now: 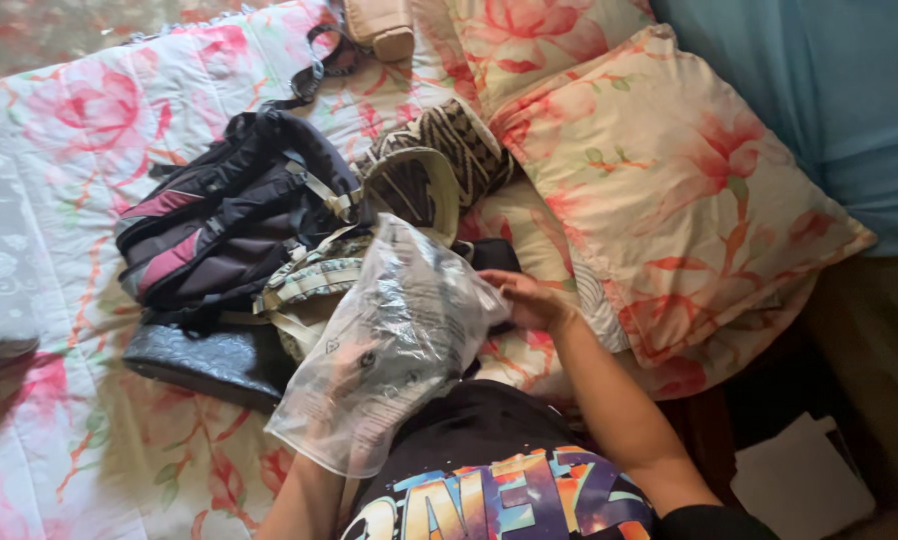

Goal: The person removes a black clutch from a plastic mailer, shows a decorative book, and places items into various backpacks and bags on a bed.

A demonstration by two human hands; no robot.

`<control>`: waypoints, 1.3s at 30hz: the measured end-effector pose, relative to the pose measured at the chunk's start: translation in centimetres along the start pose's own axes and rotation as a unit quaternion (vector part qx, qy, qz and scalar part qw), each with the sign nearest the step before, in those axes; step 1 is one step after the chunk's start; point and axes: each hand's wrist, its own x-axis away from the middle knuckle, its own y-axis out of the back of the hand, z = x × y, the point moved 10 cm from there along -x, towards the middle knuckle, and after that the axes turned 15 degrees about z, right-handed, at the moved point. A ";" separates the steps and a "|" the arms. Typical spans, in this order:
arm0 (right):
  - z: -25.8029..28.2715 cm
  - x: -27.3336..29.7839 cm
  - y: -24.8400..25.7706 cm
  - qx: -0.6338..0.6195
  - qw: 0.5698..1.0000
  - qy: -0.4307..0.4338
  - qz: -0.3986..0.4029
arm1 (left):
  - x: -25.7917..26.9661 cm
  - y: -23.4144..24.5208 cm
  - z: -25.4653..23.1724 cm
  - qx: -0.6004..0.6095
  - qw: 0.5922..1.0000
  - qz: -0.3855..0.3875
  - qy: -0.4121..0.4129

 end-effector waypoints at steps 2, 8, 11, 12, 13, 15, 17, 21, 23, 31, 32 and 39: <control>-3.6 -0.1 1.3 -0.094 0.994 -0.019 -0.044 | 1.6 -1.7 -0.7 0.018 1.000 0.008 -0.004; -3.3 1.3 7.8 0.048 0.984 -0.020 -0.171 | 3.0 -3.2 -4.3 0.014 0.999 -0.021 -0.048; -1.7 2.5 7.6 0.011 0.985 -0.027 -0.172 | 3.0 -3.8 -6.0 -0.017 0.997 -0.028 -0.063; -1.5 2.2 7.4 0.012 0.985 -0.028 -0.171 | 2.9 -4.3 -6.5 -0.037 0.997 -0.027 -0.069; -1.0 1.6 6.8 0.007 0.987 0.011 -0.162 | 2.9 -5.1 -6.9 -0.062 0.995 -0.027 -0.073; -0.3 1.2 5.1 0.003 0.987 0.051 -0.152 | 2.6 -6.1 -8.2 -0.113 0.989 -0.038 -0.093; -2.0 0.9 3.4 -0.090 0.979 0.034 -0.180 | 2.1 -6.5 -10.1 -0.145 0.979 -0.059 -0.128; -7.6 -0.7 -2.3 -0.178 0.977 -0.082 -0.088 | 2.1 -6.5 -11.7 -0.135 0.965 -0.098 -0.202; -8.9 -1.9 -4.4 -0.130 0.990 -0.053 -0.017 | 2.1 -5.8 -11.2 -0.047 0.956 -0.123 -0.264; -15.1 -3.1 -2.7 0.005 0.973 -0.195 -0.120 | -3.7 -1.7 -3.9 0.067 0.966 -0.102 -0.226; -15.9 -3.1 -2.8 0.029 0.966 -0.231 -0.114 | -5.3 -1.5 -2.6 0.083 0.975 -0.073 -0.191; -17.7 -4.0 -2.3 0.156 0.955 -0.252 -0.012 | -11.9 -0.3 4.6 0.406 0.903 -0.013 -0.142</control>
